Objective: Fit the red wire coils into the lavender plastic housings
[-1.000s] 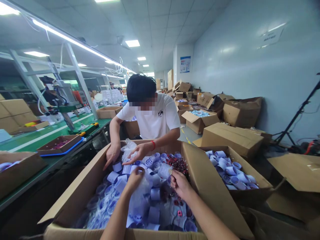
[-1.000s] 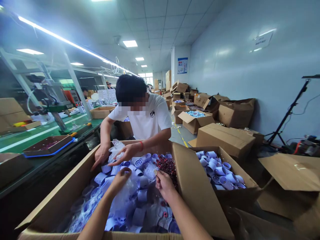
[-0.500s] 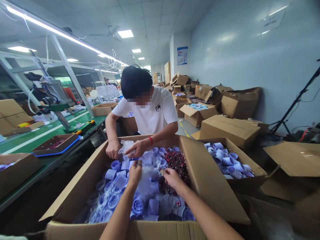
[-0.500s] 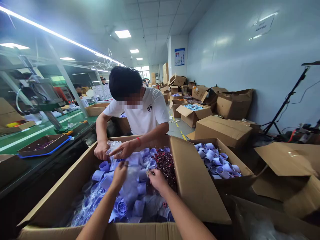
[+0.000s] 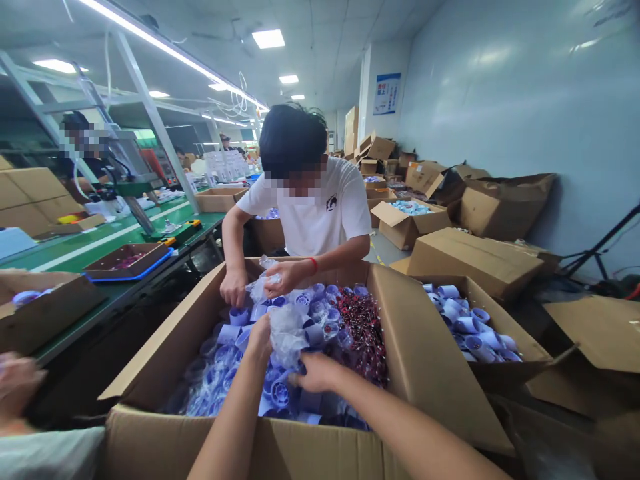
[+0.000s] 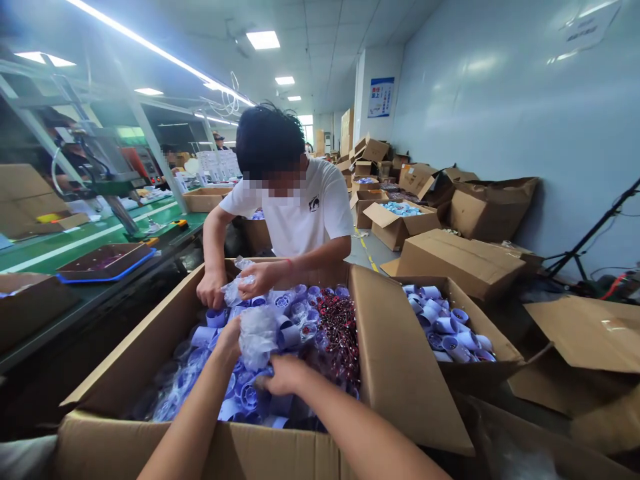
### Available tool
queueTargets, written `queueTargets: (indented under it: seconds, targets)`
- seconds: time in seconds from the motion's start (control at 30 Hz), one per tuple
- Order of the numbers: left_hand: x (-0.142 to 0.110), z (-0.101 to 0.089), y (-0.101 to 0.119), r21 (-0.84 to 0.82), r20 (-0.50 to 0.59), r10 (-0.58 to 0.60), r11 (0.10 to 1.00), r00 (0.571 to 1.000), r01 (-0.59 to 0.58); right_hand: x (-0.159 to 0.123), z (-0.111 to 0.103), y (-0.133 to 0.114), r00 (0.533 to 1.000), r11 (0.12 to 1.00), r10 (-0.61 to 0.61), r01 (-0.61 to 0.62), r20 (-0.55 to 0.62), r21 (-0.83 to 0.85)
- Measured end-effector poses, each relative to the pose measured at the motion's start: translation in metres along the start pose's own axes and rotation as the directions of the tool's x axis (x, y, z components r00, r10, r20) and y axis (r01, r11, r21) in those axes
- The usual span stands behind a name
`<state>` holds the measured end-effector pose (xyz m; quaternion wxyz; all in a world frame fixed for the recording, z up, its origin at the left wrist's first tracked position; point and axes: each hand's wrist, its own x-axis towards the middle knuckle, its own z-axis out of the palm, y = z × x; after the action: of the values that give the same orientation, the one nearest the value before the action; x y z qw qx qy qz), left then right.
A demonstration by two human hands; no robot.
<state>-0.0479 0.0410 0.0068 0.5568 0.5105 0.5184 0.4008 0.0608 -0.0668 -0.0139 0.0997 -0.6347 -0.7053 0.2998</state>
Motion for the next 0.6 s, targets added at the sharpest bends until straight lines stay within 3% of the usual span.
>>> queueTargets:
  seconds: [0.1,0.17,0.4,0.5,0.6]
  targets:
    - [0.0,-0.003,0.002,-0.061,-0.134,-0.029,0.998,0.99,0.021,0.009,0.003,-0.02,0.986,0.986,0.057,-0.031,0.155,-0.165]
    - [-0.001,-0.004,0.002,-0.061,-0.216,-0.04,0.998,0.975,0.028,0.01,-0.001,-0.02,0.985,0.98,0.071,-0.039,0.156,-0.195]
    - [-0.005,0.005,0.004,0.154,-0.32,0.037,0.988,0.947,0.014,0.001,-0.037,0.03,0.991,0.964,0.121,-0.102,0.061,-0.247]
    - [-0.006,0.009,0.004,0.246,-0.299,0.079,0.969,0.951,-0.003,0.003,-0.023,0.021,0.998,0.975,0.026,-0.012,0.063,-0.221]
    - [-0.009,0.008,0.003,0.322,-0.27,0.111,0.946,0.956,-0.018,0.008,0.01,-0.002,0.983,0.975,-0.043,0.081,0.18,-0.208]
